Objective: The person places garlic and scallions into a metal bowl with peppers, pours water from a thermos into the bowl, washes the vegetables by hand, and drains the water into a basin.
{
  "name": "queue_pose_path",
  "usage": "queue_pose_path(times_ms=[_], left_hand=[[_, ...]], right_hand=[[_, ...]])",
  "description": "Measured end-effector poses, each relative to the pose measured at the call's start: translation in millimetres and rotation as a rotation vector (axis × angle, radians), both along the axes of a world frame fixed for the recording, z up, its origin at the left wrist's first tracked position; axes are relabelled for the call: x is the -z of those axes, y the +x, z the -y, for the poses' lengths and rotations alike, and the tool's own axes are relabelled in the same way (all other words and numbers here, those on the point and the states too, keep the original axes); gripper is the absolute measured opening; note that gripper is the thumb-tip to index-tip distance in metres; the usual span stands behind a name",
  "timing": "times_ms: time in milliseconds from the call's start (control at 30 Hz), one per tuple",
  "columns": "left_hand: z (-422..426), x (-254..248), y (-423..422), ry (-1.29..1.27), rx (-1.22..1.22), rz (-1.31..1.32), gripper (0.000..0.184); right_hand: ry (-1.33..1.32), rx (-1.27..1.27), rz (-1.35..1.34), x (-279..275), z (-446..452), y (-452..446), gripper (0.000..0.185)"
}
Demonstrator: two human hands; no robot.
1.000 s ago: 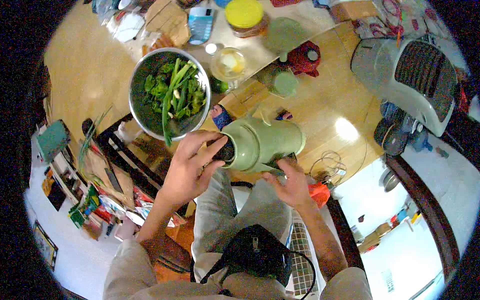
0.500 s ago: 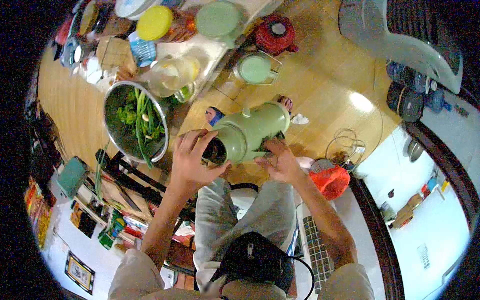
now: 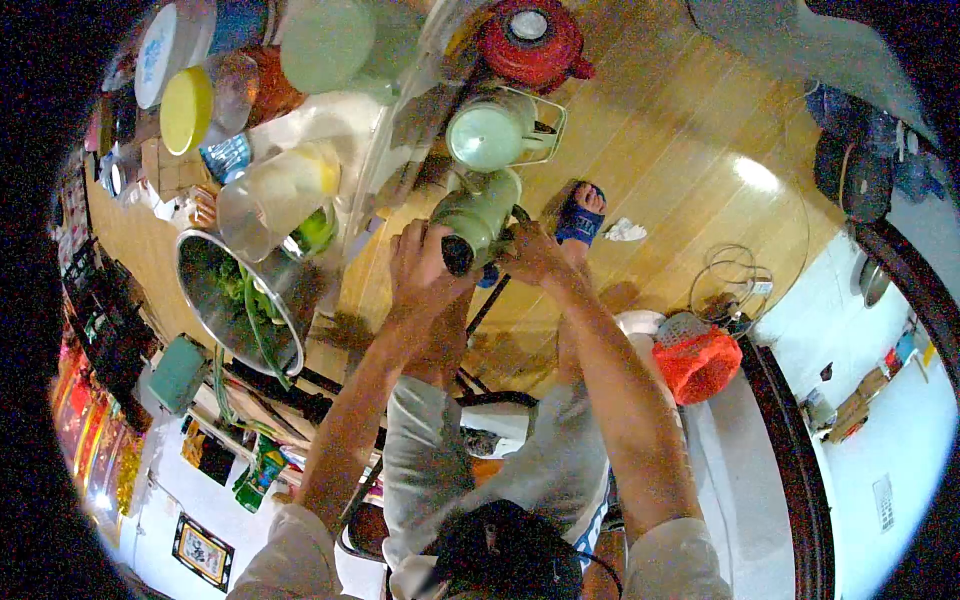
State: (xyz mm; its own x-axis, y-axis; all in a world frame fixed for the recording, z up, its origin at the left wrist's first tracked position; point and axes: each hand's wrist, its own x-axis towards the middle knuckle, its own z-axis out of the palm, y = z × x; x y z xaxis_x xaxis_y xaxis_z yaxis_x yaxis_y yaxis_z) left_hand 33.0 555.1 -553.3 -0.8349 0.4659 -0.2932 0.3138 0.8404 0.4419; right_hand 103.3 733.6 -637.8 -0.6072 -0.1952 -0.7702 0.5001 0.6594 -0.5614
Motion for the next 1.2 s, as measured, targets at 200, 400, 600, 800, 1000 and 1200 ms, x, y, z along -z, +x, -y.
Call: queue_pose_path(times_ms=[200, 400, 600, 800, 1000, 1200], left_hand=[[-3, 35, -2, -0.085, -0.045, 0.034, 0.054], [1, 39, -7, -0.241, -0.007, 0.038, 0.063], [-50, -9, -34, 0.039, -0.16, -0.034, 0.097], [-108, 12, -87, -0.189, -0.009, -0.035, 0.091], [-113, -20, -97, -0.172, -0.064, 0.019, 0.086], [-126, -124, -114, 0.099, -0.043, -0.161, 0.093]], right_hand=[[0.051, 0.078, 0.038, 20, -18, -9, 0.055], [0.265, 0.371, -0.185, 22, -73, -27, 0.051], [0.248, 0.328, -0.303, 17, -83, -82, 0.072], [0.193, 0.178, -0.102, 57, -76, -107, 0.066], [0.159, 0.143, -0.064, 64, -82, -109, 0.066], [0.1, 0.026, -0.323, 94, -93, -96, 0.045]])
